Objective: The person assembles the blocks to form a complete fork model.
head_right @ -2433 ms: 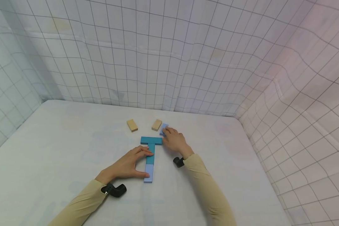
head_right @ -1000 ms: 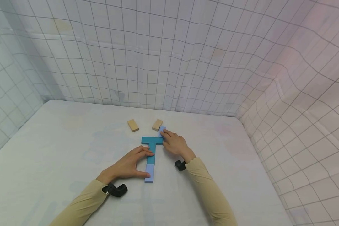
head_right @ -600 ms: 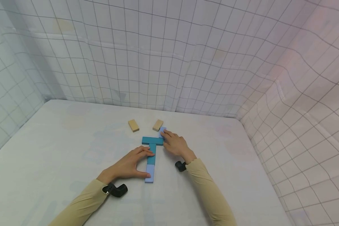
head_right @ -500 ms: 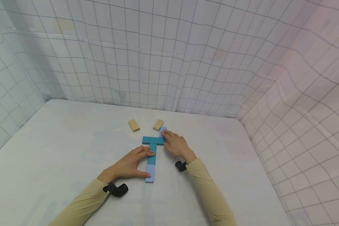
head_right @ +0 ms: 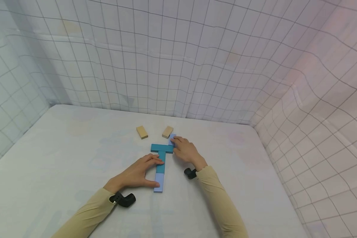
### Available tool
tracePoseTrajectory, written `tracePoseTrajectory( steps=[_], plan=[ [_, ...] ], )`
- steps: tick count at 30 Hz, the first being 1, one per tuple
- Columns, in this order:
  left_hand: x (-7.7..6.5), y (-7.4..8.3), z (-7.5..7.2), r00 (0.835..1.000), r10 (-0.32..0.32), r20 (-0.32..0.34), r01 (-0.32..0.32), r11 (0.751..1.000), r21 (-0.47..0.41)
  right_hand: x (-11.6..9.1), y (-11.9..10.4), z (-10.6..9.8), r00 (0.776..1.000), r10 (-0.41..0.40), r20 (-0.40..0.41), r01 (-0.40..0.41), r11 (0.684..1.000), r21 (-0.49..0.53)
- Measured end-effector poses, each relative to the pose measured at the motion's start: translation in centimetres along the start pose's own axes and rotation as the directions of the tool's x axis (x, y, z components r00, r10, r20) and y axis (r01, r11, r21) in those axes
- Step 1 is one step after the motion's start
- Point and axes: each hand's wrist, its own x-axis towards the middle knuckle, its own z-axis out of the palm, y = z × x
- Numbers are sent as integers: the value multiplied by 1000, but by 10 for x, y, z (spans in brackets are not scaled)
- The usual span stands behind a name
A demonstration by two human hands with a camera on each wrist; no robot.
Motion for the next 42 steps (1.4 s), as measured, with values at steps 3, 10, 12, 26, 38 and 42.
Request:
tracePoseTrajectory(
  steps=[3, 10, 12, 26, 38, 42],
  plan=[
    [0, 0, 1, 1000, 1, 0, -1, 1000, -1, 1, 1, 0, 1000, -6, -14, 6, 1000, -6],
    [1, 1, 1, 1000, 3, -3, -3, 1000, -6, 8, 0, -1, 999, 3, -49, -5, 1000, -27],
    [1, 1, 1, 1000, 2, -2, -2, 1000, -6, 10, -1, -2, 998, 5, -58, -7, 1000, -31],
    [0, 2, -1, 1000, 3, -3, -3, 1000, -10, 24, -2, -2, 992, 17, -121, -20, 1000, -21],
    [0, 1, 0, 1000, 1, -1, -1, 1000, -25, 38, -10, 1, 994, 84, -76, -87, 996, -37],
    [0, 1, 0, 1000, -4, 5, 4, 1000, -20, 40, -13, 2, 992, 114, -48, -117, 991, -58]
  ],
)
